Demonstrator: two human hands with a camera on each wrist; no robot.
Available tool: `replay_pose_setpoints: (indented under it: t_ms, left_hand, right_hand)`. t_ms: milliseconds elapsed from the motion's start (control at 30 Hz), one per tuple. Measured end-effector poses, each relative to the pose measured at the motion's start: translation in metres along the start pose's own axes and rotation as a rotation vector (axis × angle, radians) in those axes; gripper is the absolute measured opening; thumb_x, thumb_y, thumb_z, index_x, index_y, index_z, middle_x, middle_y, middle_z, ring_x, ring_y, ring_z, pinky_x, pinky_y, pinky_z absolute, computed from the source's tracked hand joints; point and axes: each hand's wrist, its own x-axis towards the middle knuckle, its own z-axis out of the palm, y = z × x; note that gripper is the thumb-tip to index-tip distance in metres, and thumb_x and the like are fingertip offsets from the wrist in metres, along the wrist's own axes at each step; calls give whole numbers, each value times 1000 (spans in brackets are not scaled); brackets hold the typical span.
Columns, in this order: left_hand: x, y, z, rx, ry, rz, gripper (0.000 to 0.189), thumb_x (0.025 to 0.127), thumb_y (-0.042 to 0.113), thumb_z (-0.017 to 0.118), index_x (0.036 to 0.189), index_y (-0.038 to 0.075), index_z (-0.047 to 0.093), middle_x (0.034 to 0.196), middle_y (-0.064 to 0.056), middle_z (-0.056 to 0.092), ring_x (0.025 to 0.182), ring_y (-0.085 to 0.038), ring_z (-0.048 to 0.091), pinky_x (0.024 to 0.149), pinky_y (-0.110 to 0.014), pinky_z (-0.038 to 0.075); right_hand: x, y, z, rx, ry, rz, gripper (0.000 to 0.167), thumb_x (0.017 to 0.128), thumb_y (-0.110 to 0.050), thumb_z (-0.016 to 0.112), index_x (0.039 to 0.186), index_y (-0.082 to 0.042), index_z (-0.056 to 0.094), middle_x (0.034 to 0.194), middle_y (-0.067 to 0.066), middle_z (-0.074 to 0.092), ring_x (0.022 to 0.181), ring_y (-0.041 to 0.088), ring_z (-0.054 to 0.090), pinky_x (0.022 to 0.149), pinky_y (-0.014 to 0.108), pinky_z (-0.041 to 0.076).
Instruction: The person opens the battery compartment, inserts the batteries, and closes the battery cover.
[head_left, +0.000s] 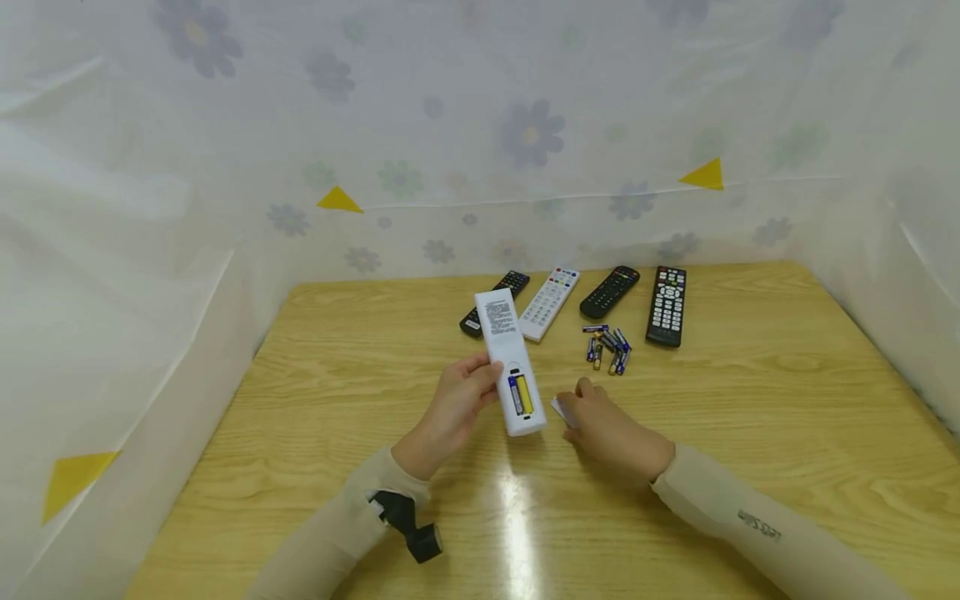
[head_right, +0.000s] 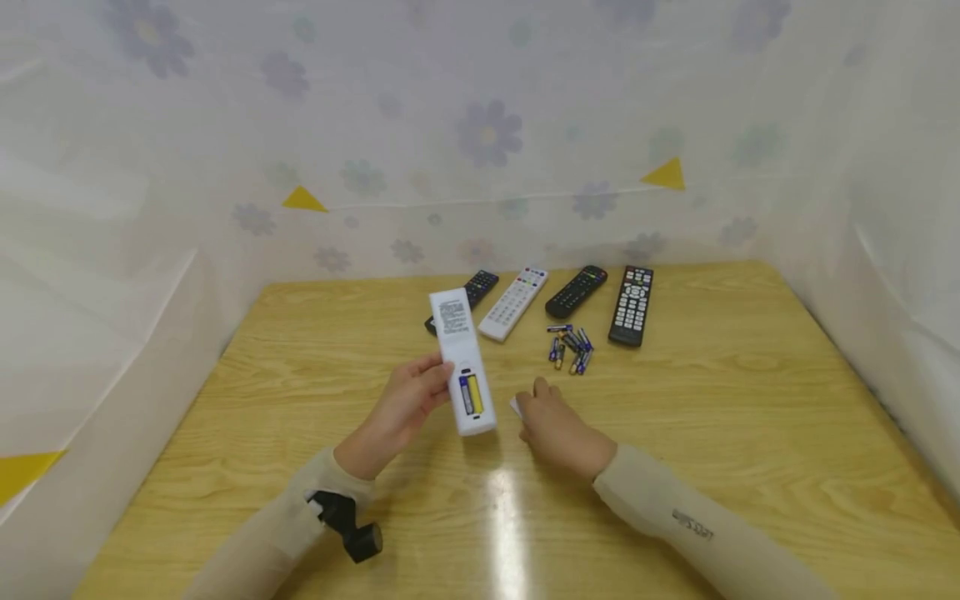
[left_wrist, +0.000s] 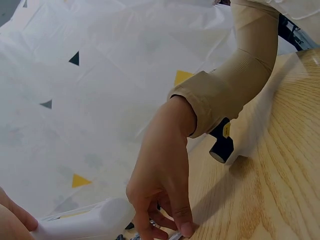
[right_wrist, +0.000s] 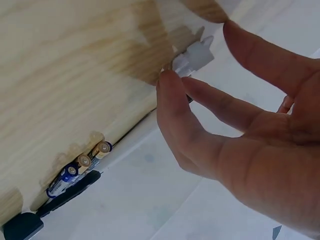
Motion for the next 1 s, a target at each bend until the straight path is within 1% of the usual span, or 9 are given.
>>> replay_pose_setpoints:
  t_ms: [100,200,333,433,533,633,767,867,1000]
  left_hand:
    - [0,0,0,1,-5,-11,37,98,3,50,132,-13,47,126,-28,55,100,-21,61,89,-32,52]
    - [0,0,-1,1,-13,-20,37,99,3,50,133,-12,46,128,-27,55,103,-22,60,90,-32,52]
    - [0,0,-1,1,-19,-34,38,99,4,49,134,-10,46,129,-25,55,106,-23,59,92,-33,51]
    - [-1,1,-1,5,-21,-37,38,99,5,49,134,-9,46,129,-24,55,107,-22,59,91,-33,51]
    - [-1,1,0,4,-18,-42,38,99,5,50,134,-8,47,129,-23,56,105,-22,59,90,-32,51]
    - [-1,1,0,5,-16,-40,38,99,5,50,134,-8,47,129,-23,55,104,-21,60,90,-32,51]
    - [-1,1,0,1,-18,-36,38,99,5,50,134,-9,46,129,-25,55,103,-21,60,93,-35,50]
    - [0,0,0,-1,-22,-34,38,100,5,50,134,-10,46,129,-26,54,103,-21,60,94,-36,50]
    - [-1,0,0,2,-29,-30,38,100,6,49,134,-11,45,130,-26,54,105,-22,59,95,-36,49]
  right_hand:
    - [1,1,-2,14,-23,11,29,91,4,59,120,5,58,90,9,45,79,21,44,66,33,44]
    - [1,2,-4,18,-36,4,30,93,10,50,121,4,59,88,10,46,76,21,44,64,33,44]
    - [2,2,-5,-29,-22,-26,32,91,12,52,120,5,60,91,14,51,78,24,49,66,36,48]
    - [4,2,-7,-40,6,-34,31,90,10,54,120,8,60,96,18,56,82,29,57,72,41,53]
    - [6,4,-9,6,14,-13,30,90,8,55,120,12,58,100,21,60,90,33,61,82,45,53]
    - [9,8,-13,90,-6,40,34,89,10,56,123,12,56,109,24,62,101,37,60,90,49,50]
    - [13,14,-18,177,-1,90,36,86,14,56,122,9,57,109,23,64,102,36,61,88,48,51]
    - [14,15,-24,205,90,66,28,86,13,57,113,8,60,101,22,66,91,32,63,78,44,54]
    - [11,10,-34,278,284,16,18,89,11,58,105,8,65,102,22,66,87,30,63,72,40,55]
